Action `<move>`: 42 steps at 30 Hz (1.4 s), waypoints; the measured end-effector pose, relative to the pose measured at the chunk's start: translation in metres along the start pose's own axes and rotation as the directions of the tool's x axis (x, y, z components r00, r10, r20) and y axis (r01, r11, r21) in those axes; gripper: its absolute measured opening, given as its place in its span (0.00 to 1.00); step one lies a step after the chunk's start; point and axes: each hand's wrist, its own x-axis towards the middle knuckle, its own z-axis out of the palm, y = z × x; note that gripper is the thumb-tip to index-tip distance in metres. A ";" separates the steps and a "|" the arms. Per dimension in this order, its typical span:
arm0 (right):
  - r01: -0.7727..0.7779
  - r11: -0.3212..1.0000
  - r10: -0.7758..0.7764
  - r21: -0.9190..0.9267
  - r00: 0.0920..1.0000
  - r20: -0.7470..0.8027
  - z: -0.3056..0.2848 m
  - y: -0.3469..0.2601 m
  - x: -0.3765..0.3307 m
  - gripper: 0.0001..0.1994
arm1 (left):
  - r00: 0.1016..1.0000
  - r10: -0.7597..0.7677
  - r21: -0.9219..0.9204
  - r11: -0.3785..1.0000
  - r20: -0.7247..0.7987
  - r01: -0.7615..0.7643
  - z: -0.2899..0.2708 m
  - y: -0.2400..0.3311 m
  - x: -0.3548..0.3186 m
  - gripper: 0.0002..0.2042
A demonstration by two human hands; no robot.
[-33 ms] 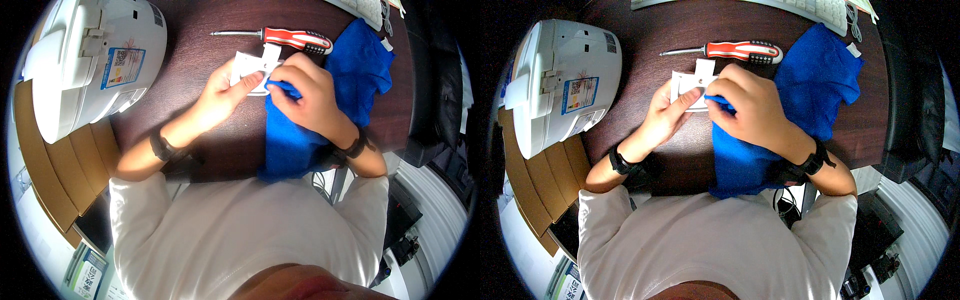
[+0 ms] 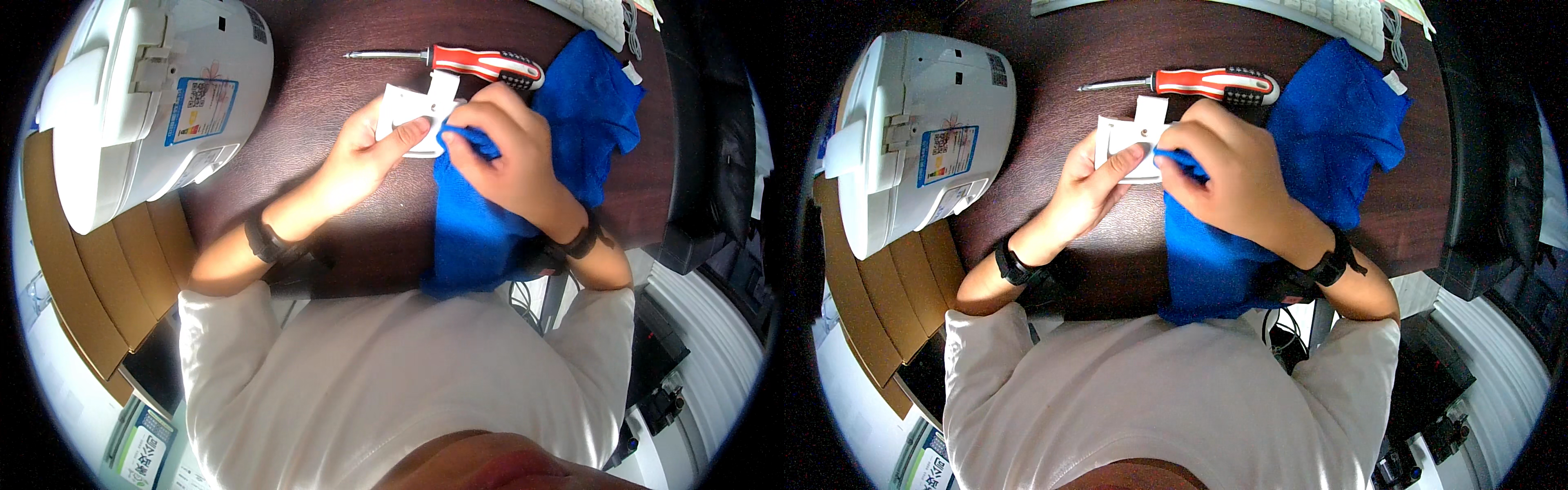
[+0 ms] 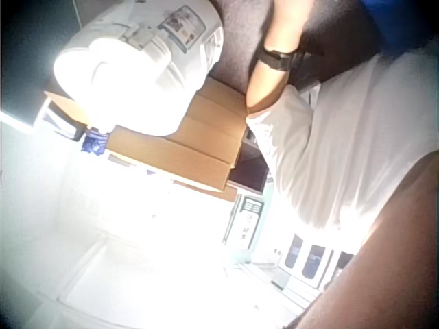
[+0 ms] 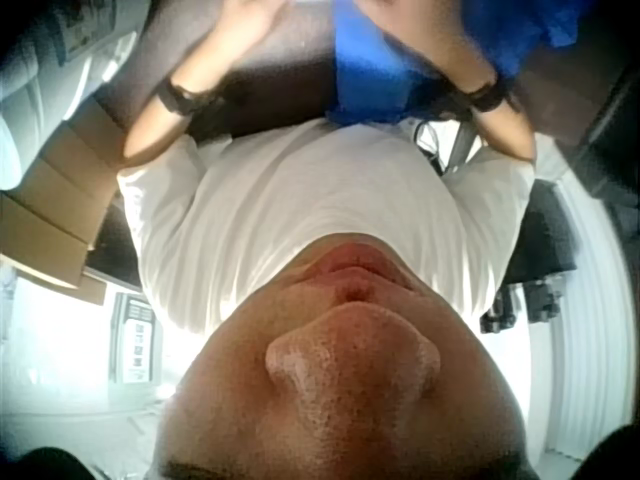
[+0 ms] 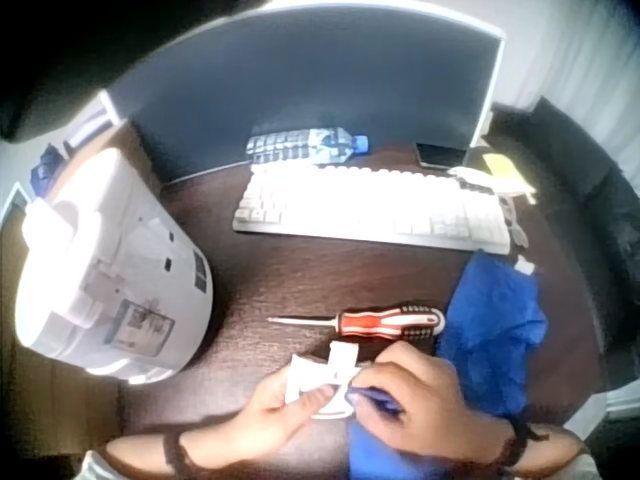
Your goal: The person uses a screwdriver to remove screws from a white appliance, detaches a small white plastic component, and wipes it with a blue cloth. The person then uses the screwdriver to pry or adjust parts of the detached component.
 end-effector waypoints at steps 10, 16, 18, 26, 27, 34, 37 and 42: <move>0.053 0.999 -0.053 -0.008 0.998 -0.045 -0.005 -0.003 0.000 0.14 | 0.999 -0.052 0.007 0.999 0.001 0.052 -0.003 0.003 0.000 0.12; 0.120 0.973 -0.116 -0.195 0.993 0.032 -0.001 -0.012 0.004 0.16 | 0.999 -0.006 -0.125 0.992 0.044 0.012 -0.003 0.005 -0.002 0.14; 0.116 0.978 -0.105 -0.172 0.992 0.071 -0.005 -0.014 0.003 0.14 | 1.000 0.023 -0.145 0.989 0.008 -0.022 -0.002 0.003 -0.001 0.13; -0.038 0.998 0.037 0.042 0.999 0.032 -0.027 -0.007 0.014 0.15 | 0.999 -0.034 -0.172 0.985 -0.004 0.033 -0.005 0.002 -0.001 0.12; -0.073 0.995 0.074 -0.062 0.997 0.016 -0.033 -0.004 0.017 0.15 | 0.999 -0.039 -0.180 0.983 -0.003 0.038 -0.005 0.002 -0.001 0.12; 0.134 0.832 -0.018 -0.539 0.976 0.215 -0.046 0.045 0.038 0.23 | 1.000 -0.028 -0.153 0.988 -0.009 0.026 -0.004 0.000 0.000 0.11; 0.137 0.845 0.049 -0.516 0.943 0.330 -0.036 0.060 0.035 0.21 | 1.000 -0.003 -0.115 0.993 -0.007 0.002 -0.003 0.001 -0.001 0.10; -0.029 0.938 0.171 -0.345 0.905 0.388 -0.043 0.056 0.034 0.15 | 0.997 0.050 -0.037 0.998 -0.054 -0.052 -0.003 0.004 -0.002 0.09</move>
